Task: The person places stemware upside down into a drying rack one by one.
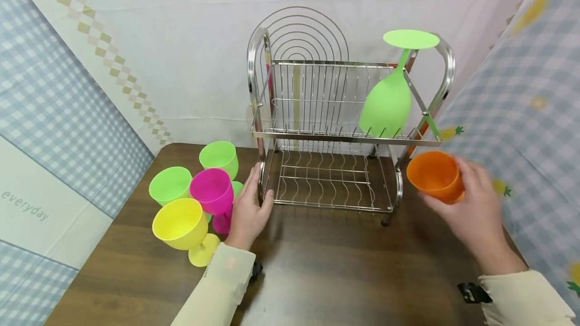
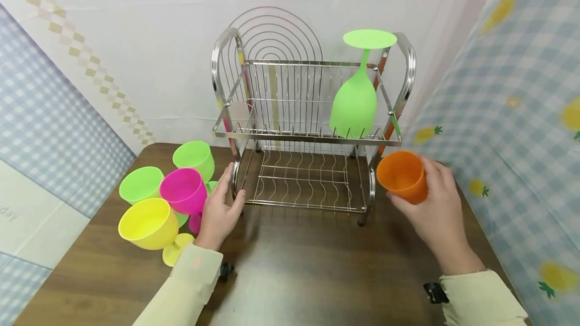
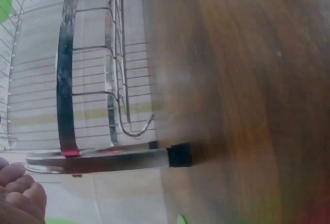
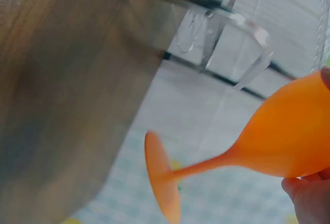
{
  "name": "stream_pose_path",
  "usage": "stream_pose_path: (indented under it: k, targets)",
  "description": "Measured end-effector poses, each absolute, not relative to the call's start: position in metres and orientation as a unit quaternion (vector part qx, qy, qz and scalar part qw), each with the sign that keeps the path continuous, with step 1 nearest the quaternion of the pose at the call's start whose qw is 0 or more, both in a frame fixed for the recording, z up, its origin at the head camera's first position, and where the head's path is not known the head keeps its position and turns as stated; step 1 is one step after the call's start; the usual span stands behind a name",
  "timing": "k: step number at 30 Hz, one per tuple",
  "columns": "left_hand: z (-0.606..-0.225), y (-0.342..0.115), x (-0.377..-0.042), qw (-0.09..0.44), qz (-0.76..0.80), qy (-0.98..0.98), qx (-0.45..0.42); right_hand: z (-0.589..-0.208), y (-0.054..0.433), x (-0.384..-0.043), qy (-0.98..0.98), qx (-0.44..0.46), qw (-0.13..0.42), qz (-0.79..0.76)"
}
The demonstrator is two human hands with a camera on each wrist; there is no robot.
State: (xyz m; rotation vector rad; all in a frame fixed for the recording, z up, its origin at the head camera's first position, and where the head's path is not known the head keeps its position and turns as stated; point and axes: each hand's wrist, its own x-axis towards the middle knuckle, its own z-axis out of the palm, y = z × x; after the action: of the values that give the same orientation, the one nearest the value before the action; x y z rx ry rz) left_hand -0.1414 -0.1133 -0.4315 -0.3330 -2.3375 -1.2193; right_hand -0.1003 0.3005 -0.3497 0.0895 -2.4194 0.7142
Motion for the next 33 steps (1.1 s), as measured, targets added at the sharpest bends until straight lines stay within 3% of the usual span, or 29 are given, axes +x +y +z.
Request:
stream_pose_path:
  k: [6, 11, 22, 33]
  targets:
    - [-0.424, -0.106, -0.135, 0.262, -0.45, -0.837, -0.168, -0.343, 0.277, -0.096, -0.895, 0.199, 0.355, 0.181]
    - [-0.421, -0.096, -0.13, 0.257, -0.444, -0.835, -0.199, -0.337, 0.247, -0.091, -0.886, 0.275, 0.348, 0.136]
    - [-0.417, -0.055, -0.111, 0.099, -0.483, -0.841, -0.224, -0.348, 0.196, -0.085, -0.883, 0.334, 0.309, 0.119]
    - [-0.409, -0.027, -0.102, 0.047, -0.505, -0.823, -0.254, -0.363, 0.166, -0.081, -0.889, 0.348, 0.29, 0.06]
